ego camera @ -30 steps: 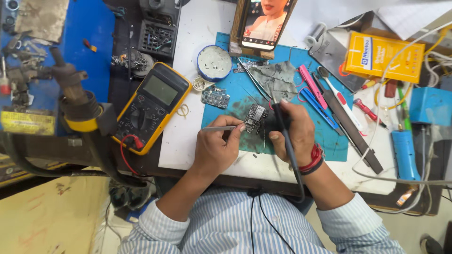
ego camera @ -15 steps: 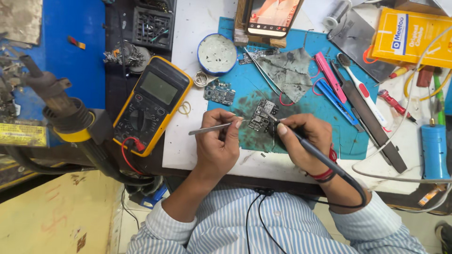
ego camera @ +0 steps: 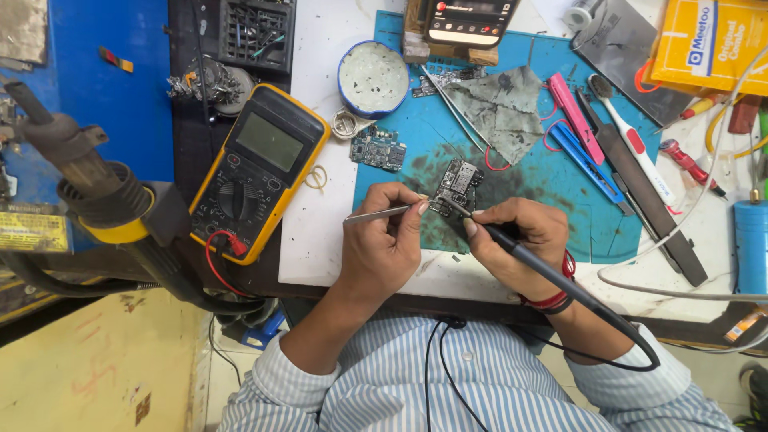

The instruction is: The person uses a soldering iron and tweezers to apply solder to multiple points on a small circuit board. They repeatedly heat and reposition the board while working on different connection points.

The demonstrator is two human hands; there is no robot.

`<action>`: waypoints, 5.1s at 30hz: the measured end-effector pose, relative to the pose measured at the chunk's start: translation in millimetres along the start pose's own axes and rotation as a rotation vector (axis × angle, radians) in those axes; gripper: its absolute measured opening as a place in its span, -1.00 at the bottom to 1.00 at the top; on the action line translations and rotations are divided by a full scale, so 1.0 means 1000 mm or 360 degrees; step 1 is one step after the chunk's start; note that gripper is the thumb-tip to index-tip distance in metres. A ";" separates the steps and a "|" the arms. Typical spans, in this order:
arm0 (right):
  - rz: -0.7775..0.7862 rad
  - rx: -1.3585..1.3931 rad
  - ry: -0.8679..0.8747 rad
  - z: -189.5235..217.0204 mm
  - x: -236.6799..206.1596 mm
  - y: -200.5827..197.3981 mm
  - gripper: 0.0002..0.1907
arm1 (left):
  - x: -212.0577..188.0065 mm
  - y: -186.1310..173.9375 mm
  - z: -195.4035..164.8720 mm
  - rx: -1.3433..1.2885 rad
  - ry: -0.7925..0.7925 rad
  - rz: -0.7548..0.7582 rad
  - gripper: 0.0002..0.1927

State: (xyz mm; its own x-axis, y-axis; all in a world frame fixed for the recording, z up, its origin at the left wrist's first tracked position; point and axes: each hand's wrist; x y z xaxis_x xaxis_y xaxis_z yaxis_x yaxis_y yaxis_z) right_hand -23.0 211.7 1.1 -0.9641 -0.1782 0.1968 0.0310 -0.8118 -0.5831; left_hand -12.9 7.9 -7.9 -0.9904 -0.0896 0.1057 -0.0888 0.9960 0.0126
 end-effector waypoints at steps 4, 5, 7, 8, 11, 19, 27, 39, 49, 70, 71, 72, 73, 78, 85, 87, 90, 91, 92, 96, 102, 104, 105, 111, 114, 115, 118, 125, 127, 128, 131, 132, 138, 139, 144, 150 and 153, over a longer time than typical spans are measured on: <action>0.0020 -0.0006 -0.0022 -0.001 0.001 0.001 -0.87 | 0.000 -0.002 0.000 0.0078 -0.0024 0.0004 -0.88; 0.0020 -0.0003 -0.0026 -0.001 0.001 0.001 -0.87 | 0.000 -0.002 0.000 0.0068 -0.0021 0.0005 -0.87; 0.0028 -0.0024 -0.0060 -0.001 0.002 0.000 -0.87 | 0.001 -0.001 0.000 0.0047 -0.0004 0.0003 -0.87; 0.0035 -0.0032 -0.0078 -0.001 0.003 0.000 -0.87 | 0.001 -0.001 0.000 0.0025 -0.0009 0.0007 -0.87; 0.0057 -0.0036 -0.0057 -0.001 0.003 -0.001 -0.87 | 0.000 -0.001 -0.001 -0.0001 -0.0034 0.0010 -0.87; 0.0051 -0.0059 -0.0126 -0.001 0.006 -0.001 -0.87 | 0.000 0.000 0.000 0.0007 -0.0018 0.0003 -0.87; 0.0073 -0.0038 -0.0128 0.002 0.006 -0.002 -0.87 | 0.000 0.001 -0.001 0.0003 -0.0035 -0.0008 -0.88; 0.0072 -0.0049 -0.0124 -0.001 0.004 -0.003 -0.87 | 0.000 0.001 0.000 -0.0007 -0.0025 0.0006 -0.88; -0.0232 -0.0078 -0.0164 0.001 0.003 0.002 -0.76 | 0.001 0.000 -0.005 0.0180 0.0023 0.0080 -0.89; -0.0009 -0.0196 -0.0443 -0.001 0.007 -0.004 -0.89 | 0.000 0.002 -0.002 0.0037 -0.0027 0.0012 -0.88; -0.0008 -0.0194 -0.0443 -0.001 0.007 -0.005 -0.89 | 0.000 0.002 -0.002 0.0033 -0.0028 0.0014 -0.88; -0.0006 -0.0194 -0.0441 -0.001 0.006 -0.004 -0.89 | 0.000 0.002 -0.002 0.0030 -0.0030 0.0015 -0.88; -0.0007 -0.0196 -0.0439 -0.001 0.006 -0.004 -0.89 | 0.000 0.002 -0.002 0.0026 -0.0031 0.0017 -0.88; 0.0001 -0.0193 -0.0443 -0.001 0.006 -0.006 -0.89 | 0.000 0.002 -0.002 0.0031 -0.0032 0.0019 -0.88; -0.0007 -0.0187 -0.0452 0.000 0.006 -0.007 -0.89 | 0.000 0.002 -0.003 0.0035 0.0017 0.0030 -0.89; -0.0016 -0.0186 -0.0460 0.000 0.006 -0.007 -0.89 | 0.000 0.003 -0.003 0.0018 -0.0028 0.0031 -0.88; -0.0010 -0.0180 -0.0464 -0.001 0.006 -0.007 -0.89 | 0.000 0.003 -0.003 0.0007 -0.0043 0.0034 -0.88; -0.0005 -0.0176 -0.0460 -0.001 0.006 -0.007 -0.90 | -0.001 0.003 -0.003 0.0005 -0.0040 0.0035 -0.88; 0.0000 -0.0172 -0.0457 -0.001 0.006 -0.007 -0.90 | -0.001 0.003 -0.003 0.0013 -0.0037 0.0035 -0.88; -0.0010 -0.0165 -0.0466 -0.002 0.006 -0.004 -0.89 | 0.000 0.001 -0.001 0.0028 -0.0020 0.0032 -0.88; -0.0020 -0.0175 -0.0475 -0.001 0.006 -0.004 -0.89 | -0.001 0.001 -0.001 0.0020 -0.0017 0.0036 -0.88; -0.0013 -0.0173 -0.0481 0.000 0.006 -0.004 -0.89 | -0.001 0.001 -0.002 0.0022 -0.0019 0.0037 -0.88; -0.0013 -0.0173 -0.0477 0.000 0.006 -0.004 -0.89 | -0.001 0.001 -0.002 0.0020 -0.0020 0.0037 -0.88; -0.0023 -0.0183 -0.0480 0.000 0.006 -0.004 -0.89 | -0.001 0.001 -0.002 0.0006 -0.0032 0.0039 -0.88; -0.0019 -0.0169 -0.0489 0.000 0.006 -0.003 -0.89 | -0.002 0.001 -0.001 0.0009 -0.0019 0.0038 -0.88; -0.0024 -0.0169 -0.0491 0.000 0.006 -0.003 -0.88 | -0.002 0.001 -0.002 0.0012 -0.0011 0.0036 -0.88; -0.0020 -0.0162 -0.0499 0.000 0.006 -0.003 -0.88 | -0.002 0.001 -0.002 0.0046 -0.0042 0.0029 -0.87; -0.0009 -0.0174 -0.0509 -0.004 0.005 -0.002 -0.89 | -0.001 0.000 0.000 0.0040 -0.0010 0.0031 -0.88; -0.0063 -0.0193 -0.0453 -0.006 0.001 -0.002 -0.90 | -0.001 0.000 0.000 0.0042 -0.0006 0.0036 -0.88; -0.0093 -0.0205 -0.0424 -0.007 -0.002 -0.003 -0.91 | -0.002 0.000 -0.001 0.0045 -0.0014 0.0034 -0.88; -0.0146 -0.0102 -0.0226 -0.014 -0.009 -0.003 -0.87 | -0.001 0.001 -0.002 0.0071 -0.0006 0.0030 -0.88; -0.0142 -0.0062 -0.0253 -0.017 -0.011 -0.003 -0.87 | -0.001 0.001 -0.002 0.0096 0.0008 0.0028 -0.88; -0.0226 0.0195 -0.0251 -0.025 -0.018 -0.002 -0.84 | -0.004 0.000 -0.001 0.0133 0.0050 0.0016 -0.88; -0.0238 0.0196 -0.0201 -0.025 -0.019 -0.002 -0.85 | -0.005 0.001 -0.001 0.0138 0.0057 0.0013 -0.88; -0.0200 -0.0115 -0.0349 -0.016 -0.013 -0.006 -0.91 | -0.007 0.002 -0.001 0.0122 0.0040 0.0013 -0.87; -0.0108 -0.0214 -0.0355 -0.010 -0.008 -0.006 -0.92 | -0.006 0.004 0.000 0.0104 0.0053 0.0013 -0.88; -0.0109 -0.0218 -0.0393 -0.010 -0.006 -0.004 -0.92 | -0.005 0.003 0.000 0.0119 0.0064 0.0016 -0.88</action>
State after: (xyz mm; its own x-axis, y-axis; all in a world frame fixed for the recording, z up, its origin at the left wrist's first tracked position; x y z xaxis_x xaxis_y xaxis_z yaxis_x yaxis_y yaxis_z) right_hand -20.3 221.6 -5.1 -0.8687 -0.2690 0.4158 -0.0843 -0.7470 -0.6594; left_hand -7.8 11.3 -8.6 -0.9863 -0.0779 0.1455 -0.0878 0.9941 -0.0629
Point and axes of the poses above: each hand's wrist, its own x-axis towards the middle knuckle, its own y-axis out of the palm, z = x × y, and after that the axes turned 10 degrees about -x, right-handed
